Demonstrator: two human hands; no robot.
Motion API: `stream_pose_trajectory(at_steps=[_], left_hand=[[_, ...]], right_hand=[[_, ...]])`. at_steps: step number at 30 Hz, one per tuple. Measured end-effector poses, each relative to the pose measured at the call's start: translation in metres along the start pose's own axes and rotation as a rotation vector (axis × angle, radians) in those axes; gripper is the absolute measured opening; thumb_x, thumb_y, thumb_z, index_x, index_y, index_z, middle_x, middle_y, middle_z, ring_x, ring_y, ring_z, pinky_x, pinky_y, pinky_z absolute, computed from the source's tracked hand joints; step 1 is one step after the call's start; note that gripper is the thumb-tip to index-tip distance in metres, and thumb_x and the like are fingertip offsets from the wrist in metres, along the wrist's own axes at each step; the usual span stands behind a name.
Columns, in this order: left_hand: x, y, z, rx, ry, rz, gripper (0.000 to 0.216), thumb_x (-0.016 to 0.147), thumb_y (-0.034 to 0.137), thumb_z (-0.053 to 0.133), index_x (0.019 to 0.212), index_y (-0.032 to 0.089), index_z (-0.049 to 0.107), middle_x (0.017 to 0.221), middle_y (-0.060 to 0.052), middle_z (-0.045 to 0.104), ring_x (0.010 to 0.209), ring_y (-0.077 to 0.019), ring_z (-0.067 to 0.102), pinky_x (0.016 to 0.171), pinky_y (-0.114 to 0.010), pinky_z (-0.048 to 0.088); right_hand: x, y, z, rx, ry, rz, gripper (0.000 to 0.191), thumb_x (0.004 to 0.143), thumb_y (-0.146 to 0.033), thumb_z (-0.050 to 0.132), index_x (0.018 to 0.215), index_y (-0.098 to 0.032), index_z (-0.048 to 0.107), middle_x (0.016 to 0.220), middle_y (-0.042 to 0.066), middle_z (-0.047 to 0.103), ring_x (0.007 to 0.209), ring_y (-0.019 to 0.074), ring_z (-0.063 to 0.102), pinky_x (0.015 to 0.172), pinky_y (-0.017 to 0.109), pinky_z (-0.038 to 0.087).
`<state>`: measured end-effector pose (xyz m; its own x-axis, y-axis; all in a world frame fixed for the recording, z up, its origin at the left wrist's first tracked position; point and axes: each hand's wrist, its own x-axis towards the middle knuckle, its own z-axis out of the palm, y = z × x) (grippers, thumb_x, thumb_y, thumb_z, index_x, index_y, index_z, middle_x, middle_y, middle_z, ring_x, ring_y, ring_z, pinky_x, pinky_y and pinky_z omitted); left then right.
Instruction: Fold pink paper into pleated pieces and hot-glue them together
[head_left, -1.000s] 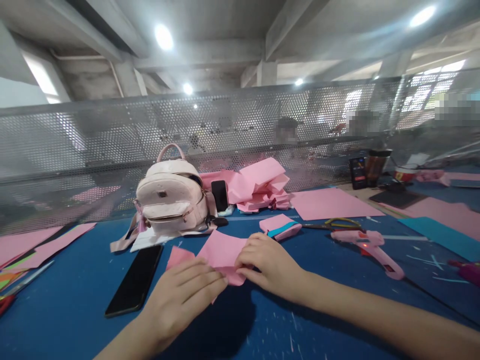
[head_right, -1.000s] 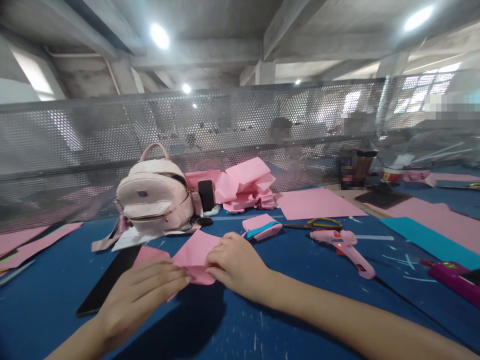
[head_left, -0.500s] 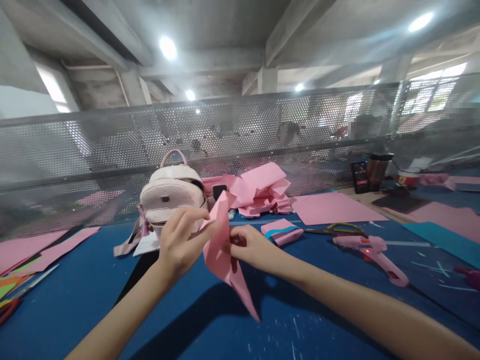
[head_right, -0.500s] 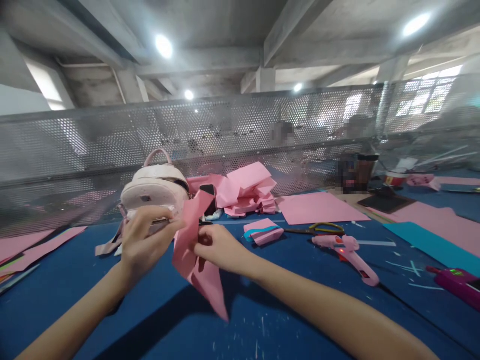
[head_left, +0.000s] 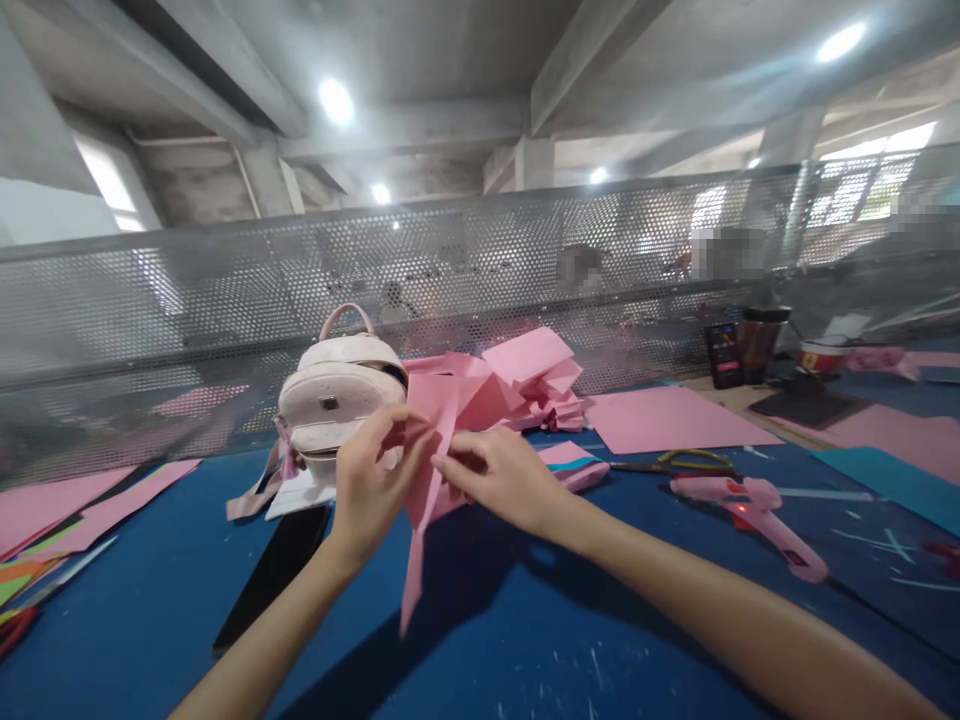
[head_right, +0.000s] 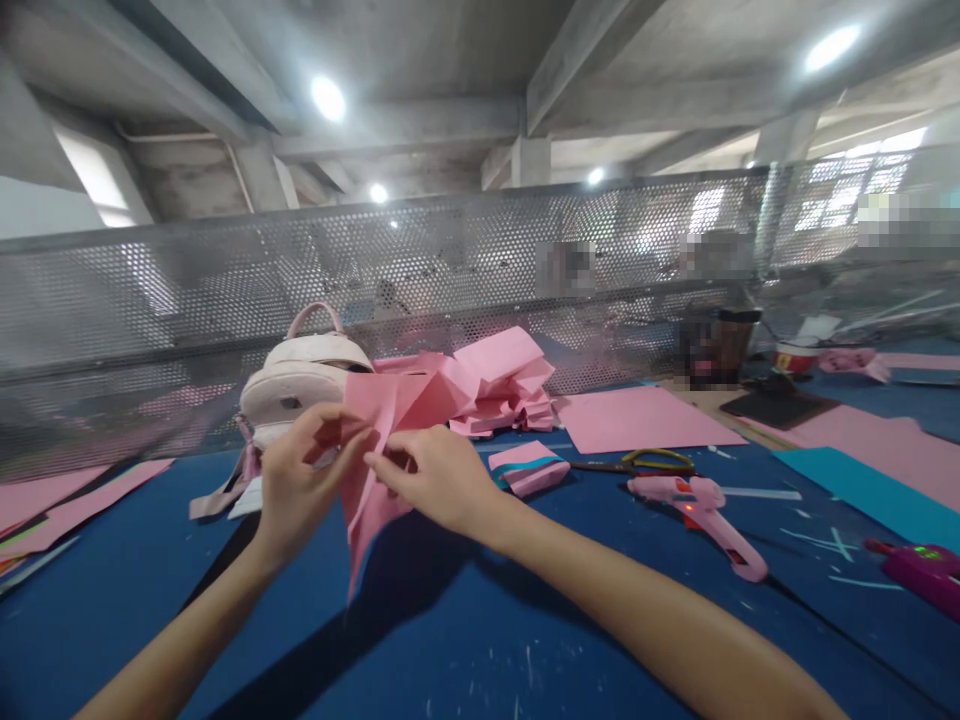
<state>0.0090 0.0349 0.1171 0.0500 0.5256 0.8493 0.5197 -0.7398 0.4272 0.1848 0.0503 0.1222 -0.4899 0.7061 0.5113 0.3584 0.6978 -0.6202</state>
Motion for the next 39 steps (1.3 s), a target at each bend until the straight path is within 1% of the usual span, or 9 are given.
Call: stream_pose_trajectory(at_steps=[7, 11, 14, 18, 21, 25, 28, 35, 39], left_hand=[[0.006, 0.005, -0.005, -0.275, -0.013, -0.173, 0.016, 0.086, 0.022, 0.066, 0.094, 0.022, 0.052, 0.079, 0.004, 0.054, 0.065, -0.0089, 0.06, 0.057, -0.017, 0.047], [0.009, 0.018, -0.003, -0.445, -0.024, -0.218, 0.024, 0.079, 0.02, 0.073, 0.095, 0.022, 0.055, 0.09, 0.002, 0.056, 0.07, -0.0091, 0.06, 0.06, -0.019, 0.049], [0.012, 0.03, -0.003, -0.488, -0.038, -0.22, 0.026, 0.078, 0.019, 0.073, 0.096, 0.022, 0.055, 0.097, 0.0, 0.055, 0.08, -0.0111, 0.06, 0.068, -0.02, 0.052], [0.014, 0.041, -0.008, -0.6, -0.094, -0.291, 0.046, 0.074, 0.018, 0.077, 0.112, 0.027, 0.053, 0.102, -0.001, 0.06, 0.087, -0.0143, 0.062, 0.067, -0.021, 0.053], [0.005, 0.043, -0.013, -0.723, -0.283, -0.5, 0.048, 0.079, 0.031, 0.074, 0.122, 0.028, 0.054, 0.093, -0.001, 0.065, 0.078, -0.0145, 0.063, 0.068, -0.024, 0.054], [-0.018, 0.04, -0.015, -0.687, -0.481, -0.789, 0.037, 0.085, 0.053, 0.064, 0.077, 0.016, 0.066, 0.069, 0.0, 0.059, 0.06, -0.0104, 0.052, 0.057, -0.021, 0.044], [-0.029, 0.038, -0.013, -0.538, -0.495, -0.714, 0.048, 0.087, 0.053, 0.059, 0.058, 0.015, 0.053, 0.057, 0.004, 0.044, 0.053, -0.0076, 0.037, 0.051, -0.019, 0.031], [-0.033, 0.039, -0.01, -0.453, -0.471, -0.593, 0.042, 0.091, 0.046, 0.054, 0.063, 0.016, 0.05, 0.061, 0.004, 0.04, 0.058, -0.009, 0.031, 0.052, -0.021, 0.024], [-0.036, 0.041, -0.01, -0.473, -0.462, -0.595, 0.041, 0.091, 0.046, 0.055, 0.063, 0.015, 0.054, 0.06, 0.004, 0.045, 0.058, -0.0089, 0.035, 0.052, -0.021, 0.027]], right_hand=[[0.016, -0.025, -0.052, -0.471, 0.475, -0.393, 0.019, 0.093, -0.036, 0.058, 0.099, -0.017, 0.059, 0.103, 0.007, 0.063, 0.099, 0.022, 0.053, 0.088, 0.034, 0.037], [0.025, -0.043, -0.068, -0.591, 0.236, -0.291, 0.023, 0.091, -0.041, 0.061, 0.101, -0.02, 0.063, 0.092, 0.002, 0.067, 0.086, 0.0192, 0.056, 0.077, 0.031, 0.036], [0.034, -0.051, -0.079, -0.501, -0.018, -0.157, 0.023, 0.085, -0.039, 0.067, 0.076, -0.018, 0.063, 0.062, -0.005, 0.054, 0.059, 0.0108, 0.045, 0.057, 0.026, 0.028], [0.044, -0.057, -0.096, -0.316, -0.222, -0.164, 0.037, 0.083, -0.034, 0.066, 0.057, -0.017, 0.047, 0.055, -0.007, 0.038, 0.054, 0.0077, 0.035, 0.05, 0.025, 0.021], [0.043, -0.059, -0.102, -0.246, -0.241, -0.144, 0.037, 0.083, -0.032, 0.066, 0.058, -0.017, 0.044, 0.055, -0.008, 0.035, 0.054, 0.0074, 0.032, 0.049, 0.025, 0.02], [0.036, -0.058, -0.096, -0.244, -0.182, -0.154, 0.029, 0.084, -0.031, 0.066, 0.063, -0.016, 0.053, 0.059, -0.007, 0.043, 0.058, 0.0085, 0.038, 0.053, 0.025, 0.024], [0.031, -0.055, -0.089, -0.26, -0.156, -0.19, 0.028, 0.085, -0.03, 0.066, 0.064, -0.016, 0.055, 0.062, -0.006, 0.047, 0.062, 0.0094, 0.041, 0.057, 0.025, 0.027], [0.034, -0.049, -0.088, -0.363, -0.216, -0.231, 0.036, 0.086, -0.03, 0.067, 0.059, -0.017, 0.047, 0.06, -0.006, 0.04, 0.058, 0.0091, 0.037, 0.054, 0.025, 0.025], [0.031, -0.052, -0.087, -0.416, -0.189, -0.243, 0.007, 0.084, -0.022, 0.068, 0.084, -0.018, 0.063, 0.072, -0.005, 0.056, 0.065, 0.011, 0.049, 0.06, 0.024, 0.033]])
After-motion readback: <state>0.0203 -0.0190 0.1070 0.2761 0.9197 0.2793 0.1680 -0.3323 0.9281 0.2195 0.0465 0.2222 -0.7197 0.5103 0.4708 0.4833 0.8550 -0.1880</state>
